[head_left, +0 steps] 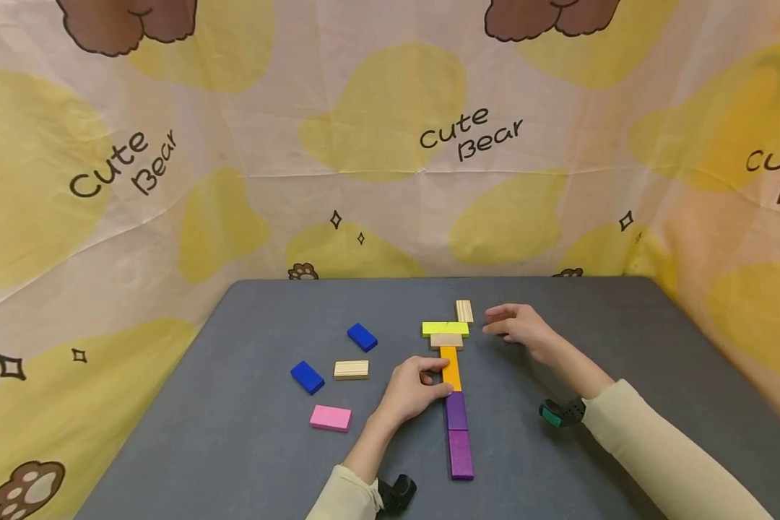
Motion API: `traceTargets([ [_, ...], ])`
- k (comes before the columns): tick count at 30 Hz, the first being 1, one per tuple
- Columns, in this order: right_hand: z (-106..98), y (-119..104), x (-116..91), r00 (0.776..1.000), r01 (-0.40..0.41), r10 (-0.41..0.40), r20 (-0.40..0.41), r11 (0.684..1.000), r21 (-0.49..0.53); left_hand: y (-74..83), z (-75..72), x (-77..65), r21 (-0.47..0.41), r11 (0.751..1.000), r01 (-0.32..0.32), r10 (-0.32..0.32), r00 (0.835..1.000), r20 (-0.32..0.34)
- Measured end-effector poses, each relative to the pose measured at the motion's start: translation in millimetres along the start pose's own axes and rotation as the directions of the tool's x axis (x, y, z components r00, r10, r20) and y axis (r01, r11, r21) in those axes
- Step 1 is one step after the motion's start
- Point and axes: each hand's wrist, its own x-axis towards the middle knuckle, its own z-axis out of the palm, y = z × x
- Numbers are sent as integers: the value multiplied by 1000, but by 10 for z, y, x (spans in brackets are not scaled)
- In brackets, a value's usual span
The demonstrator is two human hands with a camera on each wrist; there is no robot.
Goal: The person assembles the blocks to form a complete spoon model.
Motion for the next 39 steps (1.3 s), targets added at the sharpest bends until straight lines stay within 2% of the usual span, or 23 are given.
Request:
traceTargets([
  [6,241,-16,-561,998,22,-20,64,999,-31,-8,5,-12,9,1000,7,-7,1000,2],
  [10,292,-57,-834,997,-11,6,83,998,59,6,1,0,15,1000,-4,4,1000,-1],
  [13,279,-93,-1008,998,-33,25,57,989,143,17,0,6,13,1000,-12,12,1000,2],
  [17,277,-110,-1225,999,-50,51,0,963,267,13,-3,0,12,1000,-13,13,1000,2],
  [21,364,-72,-1419,993,-37,75,-91,932,361,3,-9,-7,16,1000,-3,3,1000,8],
  [23,448,-33,-1484,988,-25,74,-134,942,334,0,-12,-6,19,1000,3,-3,1000,11],
  [25,542,11,-1511,988,-21,66,-142,954,298,2,-15,3,21,1000,-3,3,1000,9],
  [28,667,68,-1497,996,9,10,-86,976,220,4,-17,14,23,1000,-6,6,1000,5],
  [33,781,121,-1448,993,96,-107,49,977,188,5,-18,30,32,999,6,-6,1000,4],
  [39,849,154,-1445,977,186,-192,89,980,70,5,-16,29,36,999,1,-1,1000,2],
])
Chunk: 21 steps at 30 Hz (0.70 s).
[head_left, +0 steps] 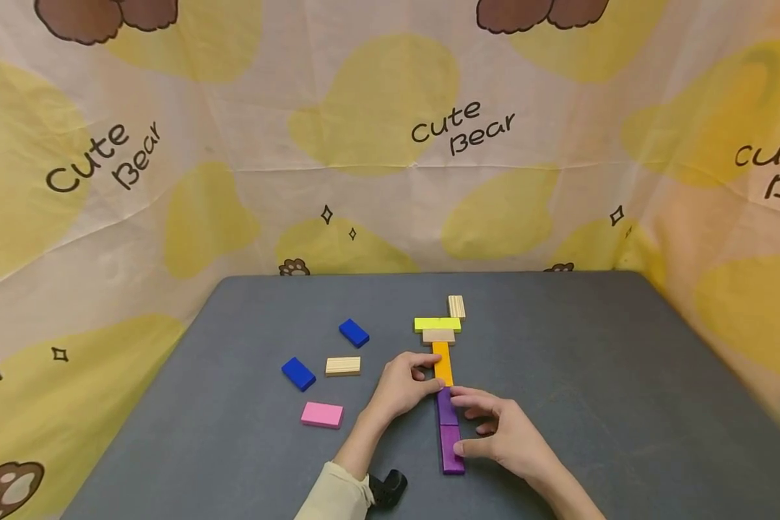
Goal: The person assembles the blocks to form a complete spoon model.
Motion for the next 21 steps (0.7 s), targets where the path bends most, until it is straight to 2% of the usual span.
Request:
traceTargets([
  [12,32,38,31,998,34,-23,55,979,-199,3,-31,-30,5,1000,-10,10,1000,4],
  [17,38,38,34,998,23,-11,55,977,-214,-5,-42,-38,-2,1000,-30,30,999,16],
  [21,34,39,19,999,33,-26,39,978,-207,0,-83,-88,-44,998,-46,49,996,69],
])
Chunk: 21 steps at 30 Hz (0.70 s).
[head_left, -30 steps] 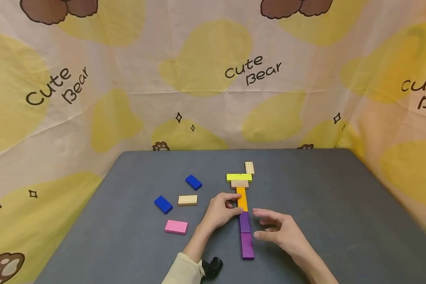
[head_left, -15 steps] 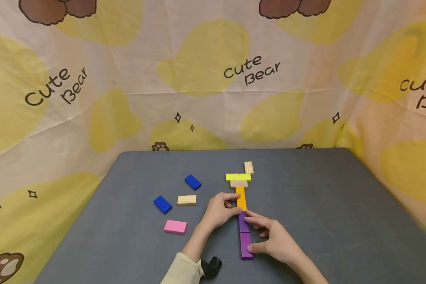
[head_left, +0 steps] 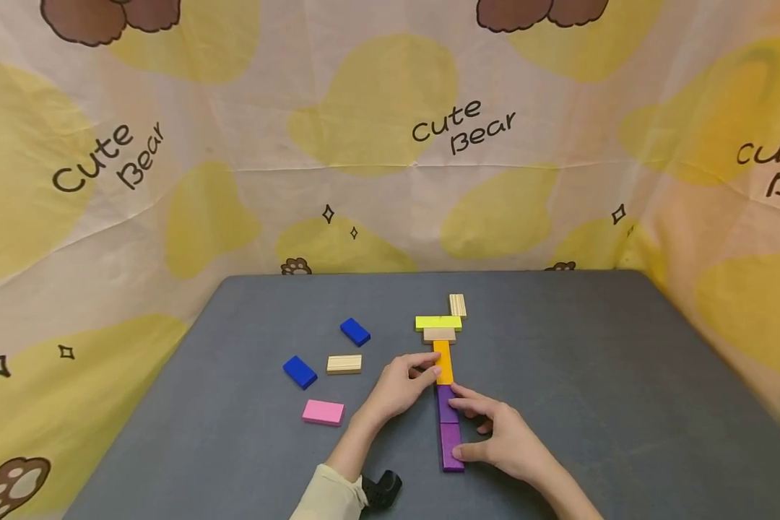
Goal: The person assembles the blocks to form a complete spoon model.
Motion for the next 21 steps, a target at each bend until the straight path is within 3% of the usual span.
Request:
traceTargets([
  [4,-8,-20,-1,1000,-22,22,-13,1000,-22,26,-125,-160,-13,1000,-11,11,1000,-9],
  [9,-18,-18,-6,998,-55,54,-24,997,-44,26,-444,-410,-50,999,-1,-6,990,-143],
  [12,-21,-3,-12,998,-50,49,-27,998,-36,-13,-660,-568,-56,998,28,-42,967,-253],
  [15,-15,7,-13,999,-40,39,-23,999,-29,-114,-843,-747,-55,994,94,-108,929,-353],
  [18,-3,9,-9,999,-37,36,-14,999,-25,-247,-979,-917,-86,982,168,-188,898,-398],
  [21,8,4,3,999,-36,36,-4,999,-28,-356,-1077,-1037,-109,970,217,-243,884,-400],
])
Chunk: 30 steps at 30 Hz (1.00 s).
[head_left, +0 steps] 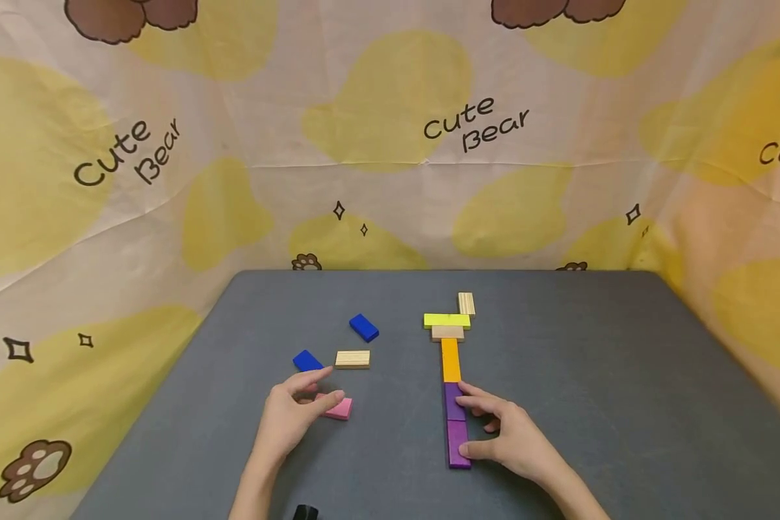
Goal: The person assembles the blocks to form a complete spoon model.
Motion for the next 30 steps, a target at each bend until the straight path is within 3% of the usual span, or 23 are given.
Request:
traceTargets([
  [8,-1,-3,23,1000,0,0,13,1000,-2,-93,-141,-8,44,997,59,-61,997,56],
  [17,-7,12,19,1000,-9,9,17,1000,-7,-131,-26,1,29,997,65,-67,993,94],
  [25,-16,5,8,1000,-11,11,11,1000,-14,-133,63,-7,200,980,20,-40,995,95],
  [30,-10,16,6,1000,-11,11,11,1000,-7,-134,103,-8,250,968,8,-32,995,91],
])
